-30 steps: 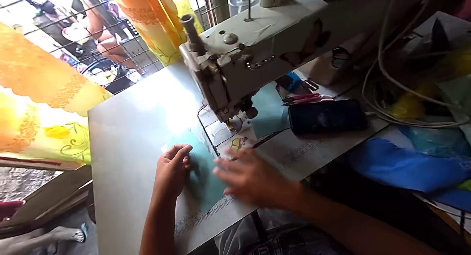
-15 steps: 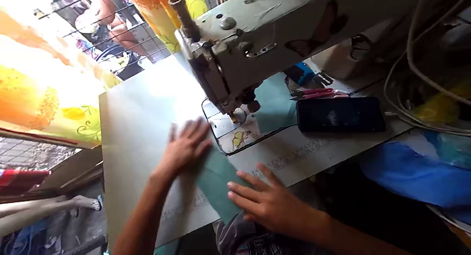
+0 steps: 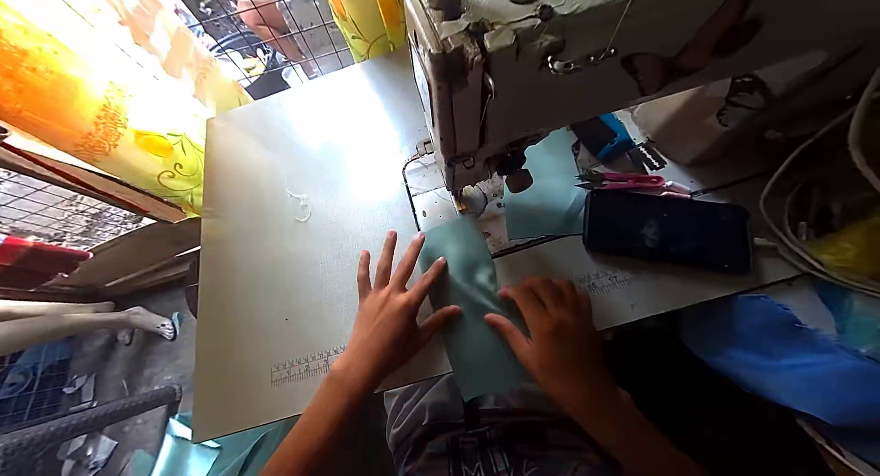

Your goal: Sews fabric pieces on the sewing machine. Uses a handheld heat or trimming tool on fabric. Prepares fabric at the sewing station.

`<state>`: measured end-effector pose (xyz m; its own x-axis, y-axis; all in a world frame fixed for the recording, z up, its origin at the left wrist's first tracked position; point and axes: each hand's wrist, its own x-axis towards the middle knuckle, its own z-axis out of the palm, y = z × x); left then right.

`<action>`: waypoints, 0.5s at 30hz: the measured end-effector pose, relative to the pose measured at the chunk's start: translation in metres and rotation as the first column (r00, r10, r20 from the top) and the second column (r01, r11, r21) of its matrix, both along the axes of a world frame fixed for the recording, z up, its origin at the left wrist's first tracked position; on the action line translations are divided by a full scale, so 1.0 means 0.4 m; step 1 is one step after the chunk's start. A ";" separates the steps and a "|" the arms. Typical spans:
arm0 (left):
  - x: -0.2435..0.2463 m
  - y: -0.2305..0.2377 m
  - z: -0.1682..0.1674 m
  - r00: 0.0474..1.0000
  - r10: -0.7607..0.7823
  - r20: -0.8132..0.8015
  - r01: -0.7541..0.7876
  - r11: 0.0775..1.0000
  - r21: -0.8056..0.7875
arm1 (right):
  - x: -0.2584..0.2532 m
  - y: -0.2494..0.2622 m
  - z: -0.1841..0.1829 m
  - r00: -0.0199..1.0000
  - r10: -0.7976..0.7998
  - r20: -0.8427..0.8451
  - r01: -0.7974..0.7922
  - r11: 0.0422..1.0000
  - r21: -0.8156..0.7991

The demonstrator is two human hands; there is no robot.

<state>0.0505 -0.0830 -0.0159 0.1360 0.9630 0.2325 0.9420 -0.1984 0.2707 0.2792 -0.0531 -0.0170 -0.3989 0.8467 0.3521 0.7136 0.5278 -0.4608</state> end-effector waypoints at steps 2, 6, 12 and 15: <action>-0.017 0.024 0.002 0.999 -0.034 -0.031 0.034 0.999 0.000 | -0.009 0.001 0.008 0.997 0.031 -0.067 -0.035 0.998 -0.060; -0.028 0.038 0.000 1.000 0.001 -0.014 -0.001 0.998 -0.064 | 0.027 -0.046 0.031 0.965 -0.002 -0.263 -0.089 0.938 -0.334; -0.026 0.036 -0.005 0.998 0.068 -0.018 -0.069 0.997 -0.042 | 0.091 -0.163 0.037 0.869 -0.262 -0.421 -0.114 0.721 -0.684; -0.027 0.040 0.007 0.995 0.053 -0.090 -0.056 0.998 -0.033 | 0.093 -0.177 0.029 0.780 -0.387 -0.492 -0.143 0.655 -0.742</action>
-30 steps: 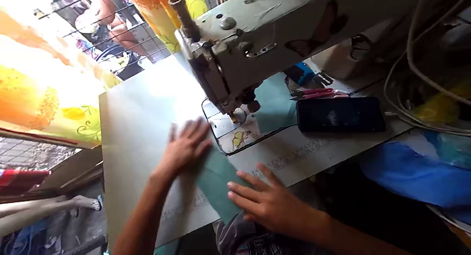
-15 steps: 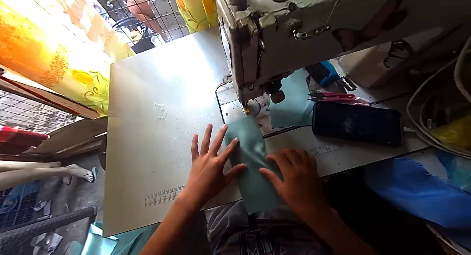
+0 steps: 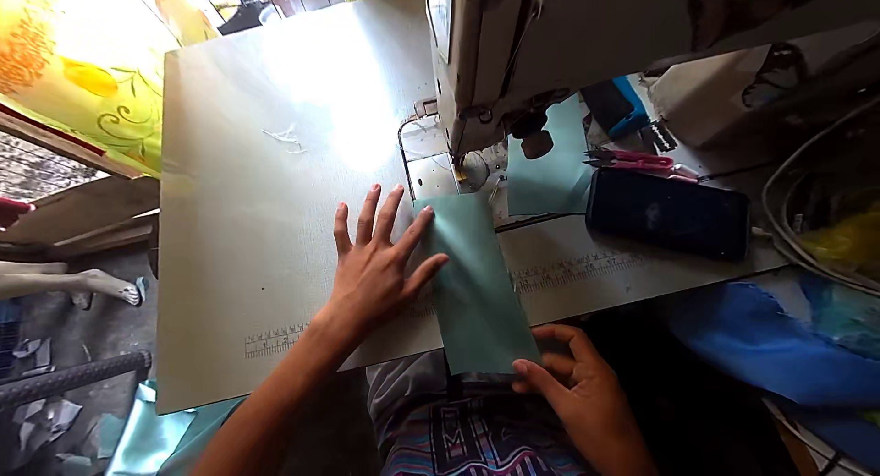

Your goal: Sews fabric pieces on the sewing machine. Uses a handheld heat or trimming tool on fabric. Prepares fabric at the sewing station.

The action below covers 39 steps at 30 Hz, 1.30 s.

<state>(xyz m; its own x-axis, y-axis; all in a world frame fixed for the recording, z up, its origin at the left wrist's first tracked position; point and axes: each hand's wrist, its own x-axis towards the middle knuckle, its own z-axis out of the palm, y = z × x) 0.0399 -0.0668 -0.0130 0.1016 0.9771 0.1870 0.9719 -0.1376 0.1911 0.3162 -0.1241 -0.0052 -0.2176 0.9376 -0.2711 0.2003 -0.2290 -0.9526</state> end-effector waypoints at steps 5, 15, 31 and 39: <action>0.004 -0.002 0.001 0.999 -0.015 -0.047 0.014 1.000 -0.014 | 0.007 -0.017 -0.014 0.996 0.068 -0.065 -0.075 0.991 -0.111; 0.000 0.045 -0.004 0.996 -0.088 -0.011 0.089 0.990 0.105 | -0.040 0.120 0.019 0.909 0.103 0.404 -0.242 0.919 0.310; 0.009 0.086 0.032 0.968 0.015 0.252 -0.030 0.998 0.054 | -0.076 0.137 -0.006 0.686 0.119 0.718 -0.665 0.503 0.552; 0.017 0.073 0.012 0.980 0.003 0.199 -0.027 0.993 0.118 | 0.043 0.057 0.015 0.915 0.329 0.234 -0.362 0.925 0.114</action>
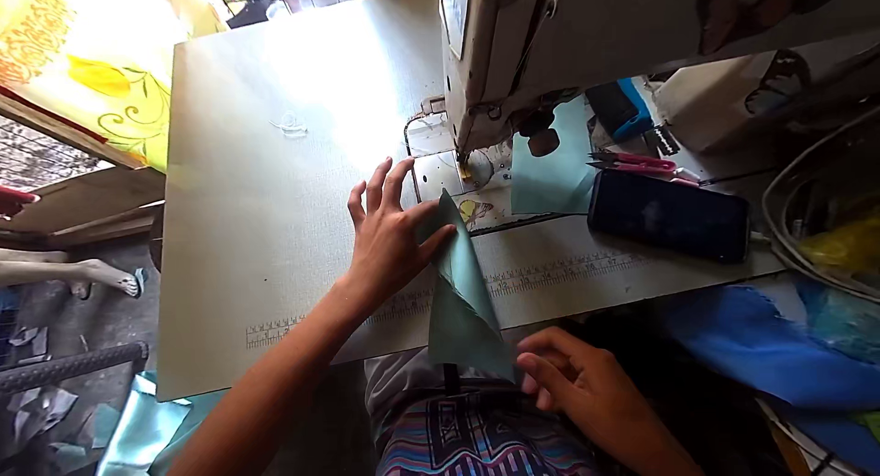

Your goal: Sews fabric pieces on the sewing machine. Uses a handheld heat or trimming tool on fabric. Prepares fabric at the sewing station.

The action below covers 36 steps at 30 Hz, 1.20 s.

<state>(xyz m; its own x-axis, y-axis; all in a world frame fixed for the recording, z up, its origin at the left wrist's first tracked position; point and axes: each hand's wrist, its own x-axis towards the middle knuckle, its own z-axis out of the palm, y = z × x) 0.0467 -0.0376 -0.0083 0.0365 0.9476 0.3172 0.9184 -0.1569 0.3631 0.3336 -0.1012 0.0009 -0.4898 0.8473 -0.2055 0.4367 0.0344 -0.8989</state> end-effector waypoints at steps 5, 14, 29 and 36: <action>-0.006 0.006 -0.011 1.000 -0.011 0.028 0.011 1.000 -0.007 | -0.061 -0.013 -0.028 0.945 -0.228 -0.234 0.078 0.853 -0.516; -0.017 0.000 -0.001 1.000 -0.026 0.010 0.027 0.997 -0.076 | -0.064 -0.021 -0.038 0.939 -0.282 -0.195 0.162 0.866 -0.473; 0.004 0.022 -0.006 0.992 -0.125 -0.011 0.125 0.992 -0.013 | -0.132 0.339 -0.049 0.940 0.122 0.318 -0.338 0.450 0.827; 0.002 0.015 -0.026 0.990 -0.042 0.135 0.046 0.999 -0.025 | -0.161 0.358 -0.060 0.929 0.143 0.341 -0.369 0.355 0.859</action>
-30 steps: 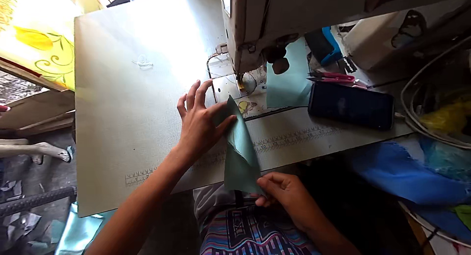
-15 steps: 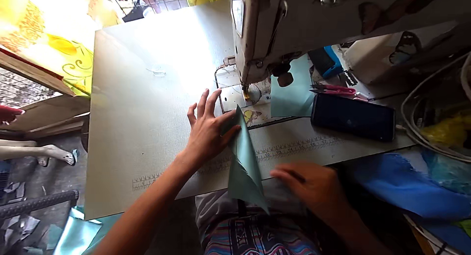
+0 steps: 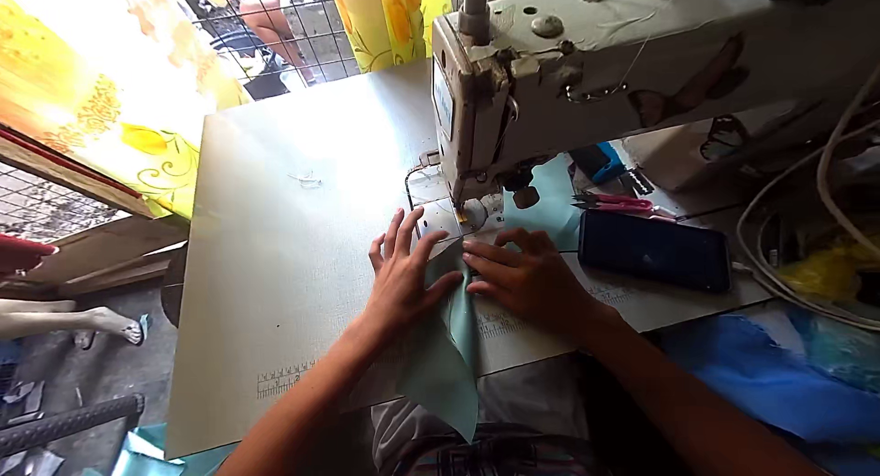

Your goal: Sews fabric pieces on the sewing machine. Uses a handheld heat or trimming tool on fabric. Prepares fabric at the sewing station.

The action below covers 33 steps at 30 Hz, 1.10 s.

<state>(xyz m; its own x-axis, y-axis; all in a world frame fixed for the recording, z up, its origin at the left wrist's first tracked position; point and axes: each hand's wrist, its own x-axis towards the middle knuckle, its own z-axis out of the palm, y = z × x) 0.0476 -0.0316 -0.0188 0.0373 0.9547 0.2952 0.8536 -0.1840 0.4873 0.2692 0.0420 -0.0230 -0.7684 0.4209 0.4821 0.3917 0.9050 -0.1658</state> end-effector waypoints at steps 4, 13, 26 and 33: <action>0.013 -0.018 -0.003 0.982 -0.011 -0.191 0.050 0.979 0.199 | -0.007 0.015 0.009 0.999 0.032 0.031 -0.031 0.999 -0.009; 0.034 0.000 -0.018 0.937 -0.185 -0.298 0.238 0.959 0.152 | 0.008 0.060 0.032 0.992 0.020 0.121 -0.011 0.997 -0.072; 0.029 0.036 -0.023 0.961 -0.154 -0.230 0.189 0.972 0.139 | 0.008 0.086 0.018 0.995 0.002 0.104 0.009 0.995 -0.103; 0.027 0.051 -0.024 0.974 -0.115 -0.194 0.143 0.980 0.138 | -0.002 0.089 0.012 0.995 -0.036 0.098 0.049 0.990 -0.135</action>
